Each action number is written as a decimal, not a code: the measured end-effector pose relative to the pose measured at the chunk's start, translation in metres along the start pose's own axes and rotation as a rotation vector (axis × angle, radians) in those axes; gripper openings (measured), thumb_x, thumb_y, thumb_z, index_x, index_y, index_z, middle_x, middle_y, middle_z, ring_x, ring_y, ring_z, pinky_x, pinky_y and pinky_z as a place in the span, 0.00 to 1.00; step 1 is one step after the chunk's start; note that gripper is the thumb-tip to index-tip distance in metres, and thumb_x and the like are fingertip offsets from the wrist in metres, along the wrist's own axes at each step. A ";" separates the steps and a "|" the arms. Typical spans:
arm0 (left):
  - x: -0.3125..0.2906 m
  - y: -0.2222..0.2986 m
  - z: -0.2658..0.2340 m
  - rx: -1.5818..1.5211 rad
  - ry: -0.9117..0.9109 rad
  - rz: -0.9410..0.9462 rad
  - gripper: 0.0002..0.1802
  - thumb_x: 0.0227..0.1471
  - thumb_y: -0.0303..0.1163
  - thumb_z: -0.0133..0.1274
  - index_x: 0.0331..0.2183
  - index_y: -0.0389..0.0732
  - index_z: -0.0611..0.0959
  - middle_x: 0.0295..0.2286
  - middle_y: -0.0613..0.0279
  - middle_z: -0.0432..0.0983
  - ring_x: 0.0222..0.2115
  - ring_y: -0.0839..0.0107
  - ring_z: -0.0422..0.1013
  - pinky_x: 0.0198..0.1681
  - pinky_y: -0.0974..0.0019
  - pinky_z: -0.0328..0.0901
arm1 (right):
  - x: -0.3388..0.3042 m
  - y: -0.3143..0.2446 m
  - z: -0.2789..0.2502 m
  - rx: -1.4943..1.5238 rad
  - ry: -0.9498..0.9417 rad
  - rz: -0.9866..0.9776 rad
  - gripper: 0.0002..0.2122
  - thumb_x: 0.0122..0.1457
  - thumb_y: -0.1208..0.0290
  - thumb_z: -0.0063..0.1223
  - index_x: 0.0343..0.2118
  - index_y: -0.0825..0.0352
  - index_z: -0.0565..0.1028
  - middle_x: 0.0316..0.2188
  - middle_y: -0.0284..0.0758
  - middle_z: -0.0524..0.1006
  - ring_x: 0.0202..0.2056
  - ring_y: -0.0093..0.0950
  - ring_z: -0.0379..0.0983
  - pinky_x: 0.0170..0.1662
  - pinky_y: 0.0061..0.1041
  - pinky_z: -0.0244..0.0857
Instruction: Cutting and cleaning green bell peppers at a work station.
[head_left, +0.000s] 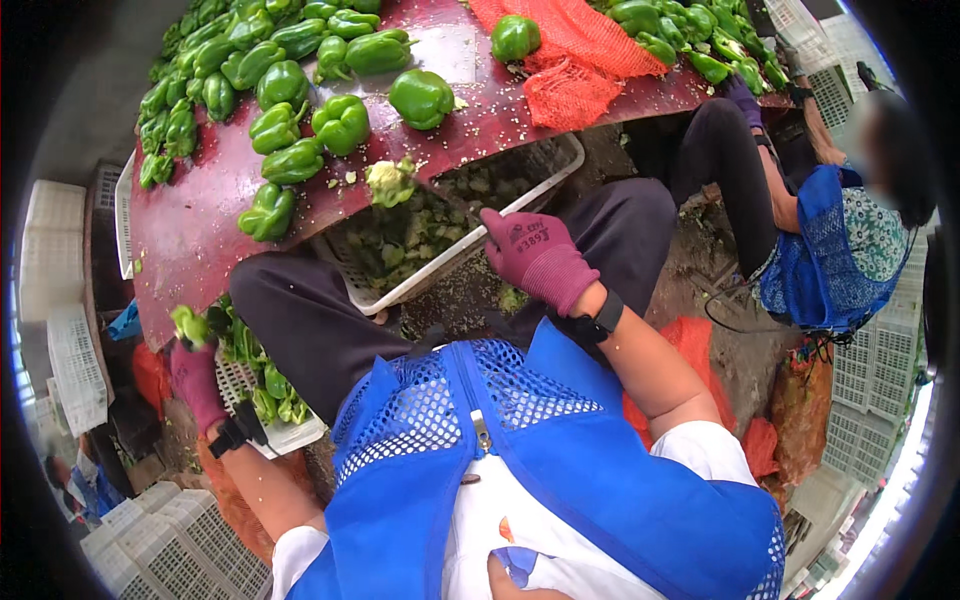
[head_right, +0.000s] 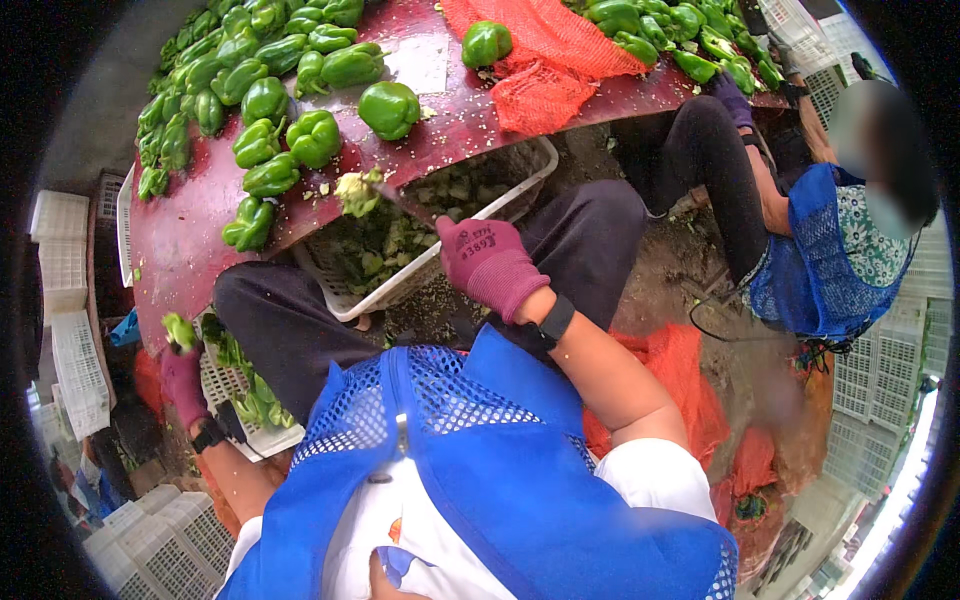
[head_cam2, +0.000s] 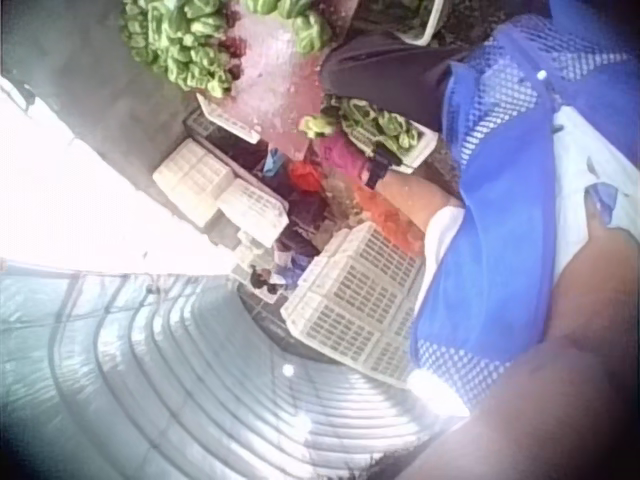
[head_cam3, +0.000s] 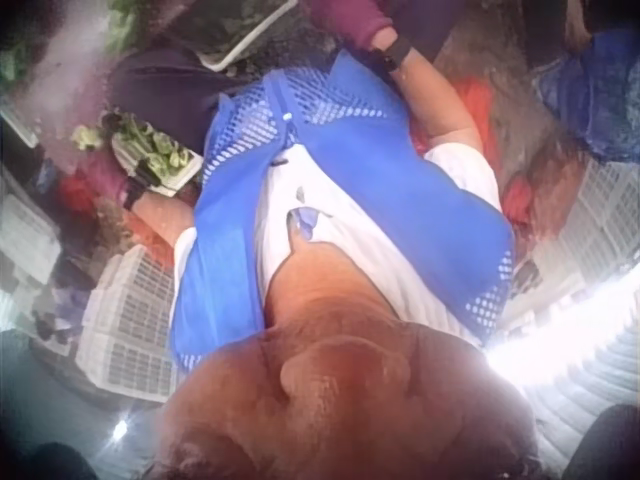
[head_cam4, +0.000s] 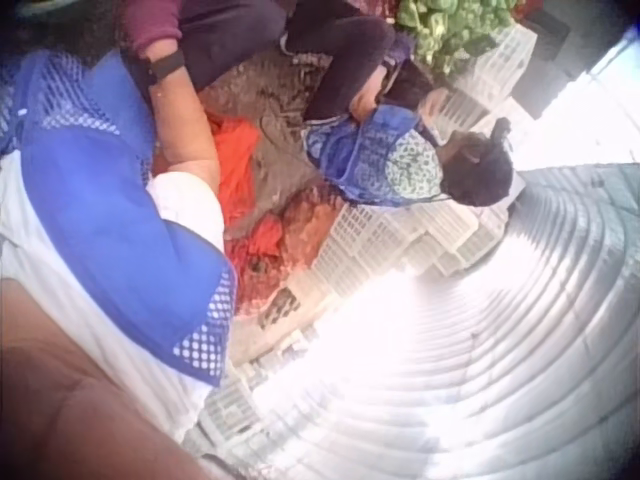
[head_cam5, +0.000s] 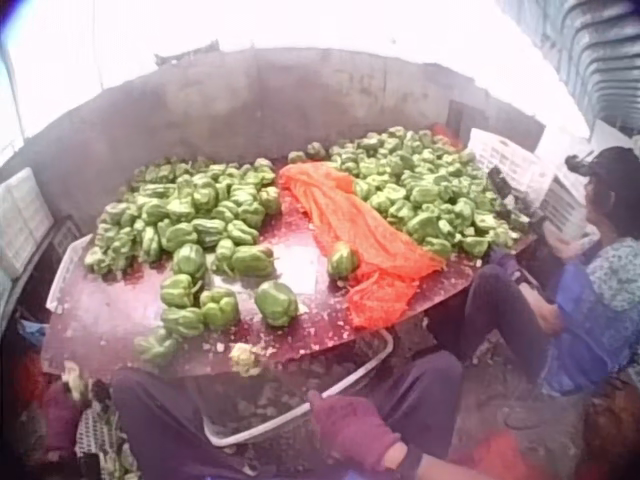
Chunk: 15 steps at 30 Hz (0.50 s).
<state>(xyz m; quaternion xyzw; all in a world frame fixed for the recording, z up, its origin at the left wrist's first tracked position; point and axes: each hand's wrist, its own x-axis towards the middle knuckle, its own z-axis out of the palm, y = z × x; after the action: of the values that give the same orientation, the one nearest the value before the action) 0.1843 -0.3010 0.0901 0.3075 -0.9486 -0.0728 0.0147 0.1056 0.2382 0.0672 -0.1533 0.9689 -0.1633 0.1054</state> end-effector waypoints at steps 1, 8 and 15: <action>-0.003 -0.008 0.006 0.169 -0.038 0.016 0.35 0.45 0.43 0.60 0.54 0.40 0.71 0.46 0.48 0.74 0.43 0.60 0.73 0.46 0.61 0.66 | -0.004 0.000 0.000 0.036 -0.002 -0.047 0.17 0.56 0.63 0.49 0.46 0.65 0.70 0.30 0.44 0.78 0.33 0.41 0.75 0.34 0.39 0.68; -0.009 0.142 -0.018 -0.237 0.049 0.164 0.32 0.48 0.40 0.59 0.54 0.41 0.71 0.46 0.47 0.74 0.42 0.62 0.74 0.45 0.63 0.67 | 0.025 -0.001 -0.020 0.313 0.371 -0.018 0.16 0.58 0.67 0.47 0.48 0.67 0.68 0.31 0.49 0.76 0.35 0.48 0.72 0.36 0.43 0.65; -0.023 0.284 0.040 -0.464 0.081 0.782 0.36 0.47 0.37 0.60 0.56 0.40 0.66 0.51 0.46 0.68 0.49 0.52 0.68 0.49 0.57 0.66 | 0.090 -0.021 -0.066 0.230 0.813 -0.180 0.11 0.59 0.66 0.44 0.41 0.66 0.68 0.24 0.48 0.76 0.27 0.45 0.75 0.30 0.43 0.67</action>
<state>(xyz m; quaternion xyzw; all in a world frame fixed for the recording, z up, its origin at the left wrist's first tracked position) 0.0352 -0.0554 0.0928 -0.0828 -0.9508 -0.2601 0.1467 0.0105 0.2077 0.1218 -0.1477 0.8898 -0.3258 -0.2833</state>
